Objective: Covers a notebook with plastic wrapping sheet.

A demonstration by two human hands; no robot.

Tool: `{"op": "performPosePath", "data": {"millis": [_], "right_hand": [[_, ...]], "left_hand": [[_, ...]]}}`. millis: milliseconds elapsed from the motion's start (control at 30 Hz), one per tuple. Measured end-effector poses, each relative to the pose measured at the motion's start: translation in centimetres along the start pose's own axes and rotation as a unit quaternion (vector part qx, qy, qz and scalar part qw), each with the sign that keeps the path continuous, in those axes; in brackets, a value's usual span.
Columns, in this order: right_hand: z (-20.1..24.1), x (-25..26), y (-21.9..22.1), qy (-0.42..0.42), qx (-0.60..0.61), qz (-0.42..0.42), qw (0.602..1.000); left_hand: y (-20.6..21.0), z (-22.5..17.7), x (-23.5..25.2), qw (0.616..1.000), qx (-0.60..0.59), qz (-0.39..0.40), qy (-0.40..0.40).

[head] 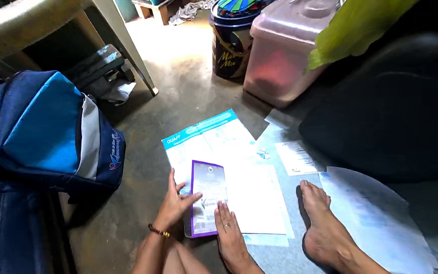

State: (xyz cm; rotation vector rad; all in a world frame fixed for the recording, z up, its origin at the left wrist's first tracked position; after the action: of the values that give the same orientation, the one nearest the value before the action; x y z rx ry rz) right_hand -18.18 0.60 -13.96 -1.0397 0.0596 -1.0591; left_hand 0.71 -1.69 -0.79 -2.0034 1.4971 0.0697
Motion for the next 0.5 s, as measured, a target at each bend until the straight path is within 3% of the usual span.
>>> {"op": "performPosePath", "data": {"millis": [167,267,333,433,500], "right_hand": [[0.1,-1.1,-0.7,-0.032,-0.016,0.029,0.999],[-1.0,-0.4,-1.4,-0.035,0.129,0.073,0.988],[-2.4,2.1,-2.2,0.006,0.247,0.072,0.966],[-5.2,9.1,-3.4,0.114,0.290,0.005,0.950],[-7.4,13.6,-3.5,0.191,0.310,0.047,0.930]], "left_hand": [[-0.6,-2.2,5.1,0.997,-0.045,-0.014,-0.054],[-1.1,-2.3,6.6,0.998,-0.008,0.007,-0.065],[-1.5,-1.9,7.2,0.997,0.023,0.023,-0.067],[-1.8,-1.4,7.9,0.995,0.062,0.046,-0.068],[-1.9,-1.4,8.3,0.992,0.083,0.067,-0.071]]}}
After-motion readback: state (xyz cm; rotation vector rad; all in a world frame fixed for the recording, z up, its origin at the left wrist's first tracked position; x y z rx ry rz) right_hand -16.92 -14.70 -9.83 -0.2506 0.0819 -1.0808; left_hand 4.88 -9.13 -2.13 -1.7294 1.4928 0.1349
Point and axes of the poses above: each hand's wrist, its own x-axis towards the middle knuckle, its own y-axis out of the palm, z = x × y, the point moved 2 cm from there along x, towards the middle knuckle, and after that the axes turned 12 degrees about x, right-handed, at the moved point
